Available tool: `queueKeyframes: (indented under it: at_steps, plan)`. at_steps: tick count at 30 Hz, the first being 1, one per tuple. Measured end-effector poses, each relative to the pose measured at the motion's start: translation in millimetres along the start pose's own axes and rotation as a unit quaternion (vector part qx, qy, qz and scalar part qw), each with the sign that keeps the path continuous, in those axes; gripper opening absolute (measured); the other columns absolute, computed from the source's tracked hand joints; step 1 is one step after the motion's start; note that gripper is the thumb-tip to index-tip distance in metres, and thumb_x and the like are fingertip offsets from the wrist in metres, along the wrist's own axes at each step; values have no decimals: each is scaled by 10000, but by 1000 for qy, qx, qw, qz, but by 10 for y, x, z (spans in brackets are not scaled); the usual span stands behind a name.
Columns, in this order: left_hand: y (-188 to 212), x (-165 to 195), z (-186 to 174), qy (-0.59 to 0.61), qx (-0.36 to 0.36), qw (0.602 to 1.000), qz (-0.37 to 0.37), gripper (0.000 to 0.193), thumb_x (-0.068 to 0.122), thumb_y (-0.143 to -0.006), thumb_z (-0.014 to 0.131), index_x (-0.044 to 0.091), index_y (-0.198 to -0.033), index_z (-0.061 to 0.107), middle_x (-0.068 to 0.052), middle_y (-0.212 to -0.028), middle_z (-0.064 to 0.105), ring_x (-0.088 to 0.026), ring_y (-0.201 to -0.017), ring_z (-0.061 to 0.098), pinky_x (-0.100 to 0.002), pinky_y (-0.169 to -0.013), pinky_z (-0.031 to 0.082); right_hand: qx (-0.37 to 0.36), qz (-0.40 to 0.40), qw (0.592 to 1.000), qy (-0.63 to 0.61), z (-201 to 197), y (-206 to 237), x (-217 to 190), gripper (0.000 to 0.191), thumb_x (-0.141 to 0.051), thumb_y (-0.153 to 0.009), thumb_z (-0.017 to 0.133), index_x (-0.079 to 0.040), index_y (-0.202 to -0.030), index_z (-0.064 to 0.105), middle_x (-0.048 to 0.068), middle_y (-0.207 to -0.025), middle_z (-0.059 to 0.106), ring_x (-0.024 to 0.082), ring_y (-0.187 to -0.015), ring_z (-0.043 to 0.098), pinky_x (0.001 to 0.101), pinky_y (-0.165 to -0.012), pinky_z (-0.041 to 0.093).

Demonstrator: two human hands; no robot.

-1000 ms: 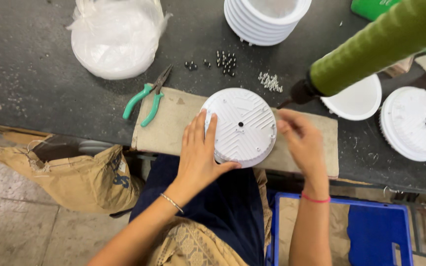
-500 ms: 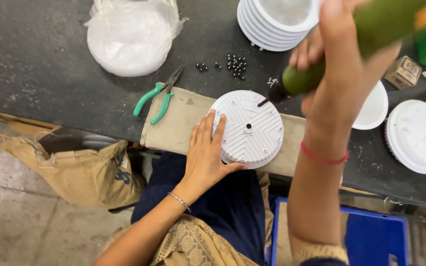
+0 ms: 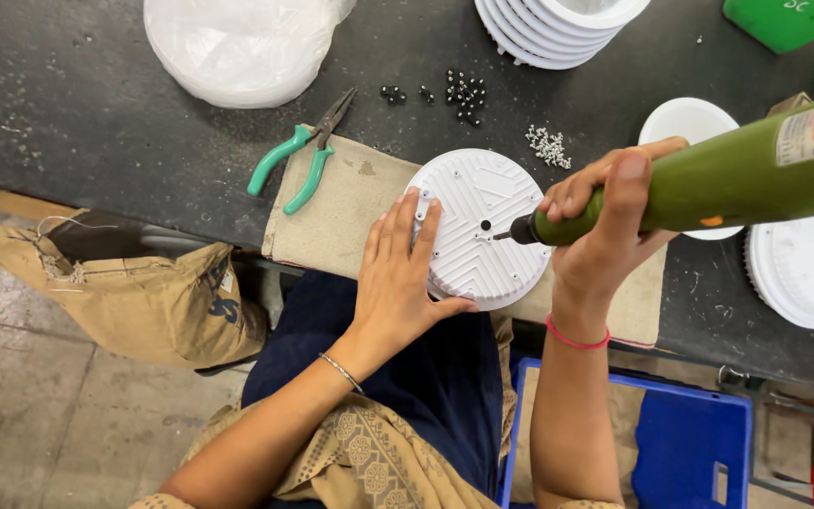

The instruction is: The person assembles white plastic light fixture covers at a workbench. They place small screws onto a ribbed plastic diffuser cover, drive the screws in with a green electric screwdriver, then stack the finished covers on the bench and start the next unit.

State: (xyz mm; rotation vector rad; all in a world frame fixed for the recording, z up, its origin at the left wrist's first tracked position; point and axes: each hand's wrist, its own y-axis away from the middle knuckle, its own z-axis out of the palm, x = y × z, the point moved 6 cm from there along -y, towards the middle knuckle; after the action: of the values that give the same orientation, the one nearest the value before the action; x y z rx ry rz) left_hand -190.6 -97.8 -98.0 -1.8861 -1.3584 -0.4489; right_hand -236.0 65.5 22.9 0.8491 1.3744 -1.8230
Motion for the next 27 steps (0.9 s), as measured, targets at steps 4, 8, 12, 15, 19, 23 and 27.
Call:
queueKeyframes:
  at_steps: [4,8,12,15,19,23,27]
  plan:
    - [-22,-15,0,2,0,1000,2,1286,542,-585,917,50,-1576,262,-257,-1614,267,-437,-1497,281,-545,-1233,199,0,-7,1000,24,22,3,70,289,-207,-1162,620,-36,-1012,442,66,-687,471,145,-531,472,308,-544,491]
    - [-62,-49,-6,10,1,1000,-2,1304,544,-580,915,58,-1584,241,-251,-1616,268,-434,-1497,277,-537,-1233,201,9,3,1000,28,19,-11,156,282,-217,-1146,612,-42,-1007,441,59,-684,476,142,-524,479,307,-540,502]
    - [-113,-73,3,18,0,1000,-14,1341,548,-578,912,15,-1585,204,-239,-1616,281,-415,-1507,278,-528,-1242,200,17,1,1000,23,26,-25,216,276,-208,-1146,604,-43,-1007,432,60,-670,482,140,-511,479,300,-533,487]
    - [-157,-74,6,20,-2,1000,-22,1377,551,-568,912,-35,-1576,180,-241,-1609,292,-405,-1508,276,-519,-1241,197,29,-8,999,33,74,-8,233,241,-184,-1131,601,-40,-1030,436,55,-645,481,131,-501,475,287,-521,473]
    - [-143,-16,2,8,-1,1000,-16,1399,555,-553,918,-63,-1563,173,-250,-1599,303,-398,-1506,277,-506,-1240,190,36,-23,996,75,150,44,158,204,-141,-1124,616,-38,-1080,445,59,-651,487,136,-517,492,292,-545,490]
    - [-29,38,-2,7,4,1000,-17,1413,545,-536,924,-66,-1565,173,-245,-1594,316,-388,-1503,292,-498,-1241,196,7,-26,995,91,186,68,15,180,-125,-1114,614,-39,-1068,463,58,-644,496,145,-502,509,298,-532,495]
    - [36,34,-4,2,8,1000,-18,1411,533,-533,927,-57,-1571,176,-231,-1601,318,-379,-1507,298,-494,-1246,207,44,-18,999,5,124,89,-58,186,-137,-1119,603,-42,-1044,461,58,-684,487,139,-521,487,302,-520,485]
